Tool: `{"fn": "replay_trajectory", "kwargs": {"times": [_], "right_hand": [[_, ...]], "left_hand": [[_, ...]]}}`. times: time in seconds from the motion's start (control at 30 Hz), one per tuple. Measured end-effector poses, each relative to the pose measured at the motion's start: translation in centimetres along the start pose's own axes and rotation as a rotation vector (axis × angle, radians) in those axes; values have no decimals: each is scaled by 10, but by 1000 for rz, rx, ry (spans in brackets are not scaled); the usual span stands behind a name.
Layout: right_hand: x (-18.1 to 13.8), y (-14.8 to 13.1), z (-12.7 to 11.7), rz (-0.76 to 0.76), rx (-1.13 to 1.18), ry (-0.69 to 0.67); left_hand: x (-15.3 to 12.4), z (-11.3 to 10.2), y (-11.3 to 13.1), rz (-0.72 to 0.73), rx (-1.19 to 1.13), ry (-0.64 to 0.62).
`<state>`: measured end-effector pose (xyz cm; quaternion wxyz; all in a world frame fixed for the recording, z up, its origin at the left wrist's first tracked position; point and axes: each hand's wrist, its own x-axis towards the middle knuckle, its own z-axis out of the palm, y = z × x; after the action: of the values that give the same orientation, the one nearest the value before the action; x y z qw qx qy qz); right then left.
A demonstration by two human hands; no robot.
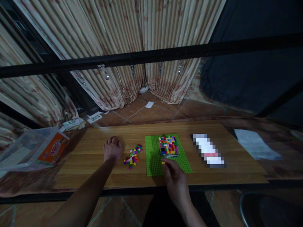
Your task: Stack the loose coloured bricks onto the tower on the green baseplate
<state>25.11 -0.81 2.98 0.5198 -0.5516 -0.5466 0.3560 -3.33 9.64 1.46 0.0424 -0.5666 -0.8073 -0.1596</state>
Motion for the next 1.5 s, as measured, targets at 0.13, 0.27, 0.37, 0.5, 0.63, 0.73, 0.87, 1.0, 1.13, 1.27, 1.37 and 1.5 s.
{"fn": "replay_trajectory", "kwargs": {"times": [0.13,0.27,0.37,0.5,0.63,0.73,0.87,1.0,1.13,1.27,1.37,1.5], "right_hand": [[16,3,-26,83,24,143],[43,11,-43,82,-1,249],[61,18,-48,49,-78,242],[72,17,-48,-37,-250,215],[74,12,-44,-62,-324,197],[74,13,-44,-37,-307,186],[77,20,-44,38,-218,176],[79,25,-42,114,-90,211],[82,28,-42,143,2,211],[84,28,-44,140,-42,199],[85,27,-44,126,-68,202],[84,25,-43,105,-86,205]], "left_hand": [[0,1,0,1,2,13],[0,-1,1,-6,5,3],[0,-2,1,-2,2,-3],[1,0,0,3,6,6],[0,1,-1,5,14,14],[0,1,0,2,14,11],[0,1,-1,-1,10,7],[0,1,0,0,9,8],[0,-1,2,-7,20,6],[0,-1,1,-13,21,0],[-1,-1,1,-1,14,-1],[0,-1,2,-1,10,-9]]}}
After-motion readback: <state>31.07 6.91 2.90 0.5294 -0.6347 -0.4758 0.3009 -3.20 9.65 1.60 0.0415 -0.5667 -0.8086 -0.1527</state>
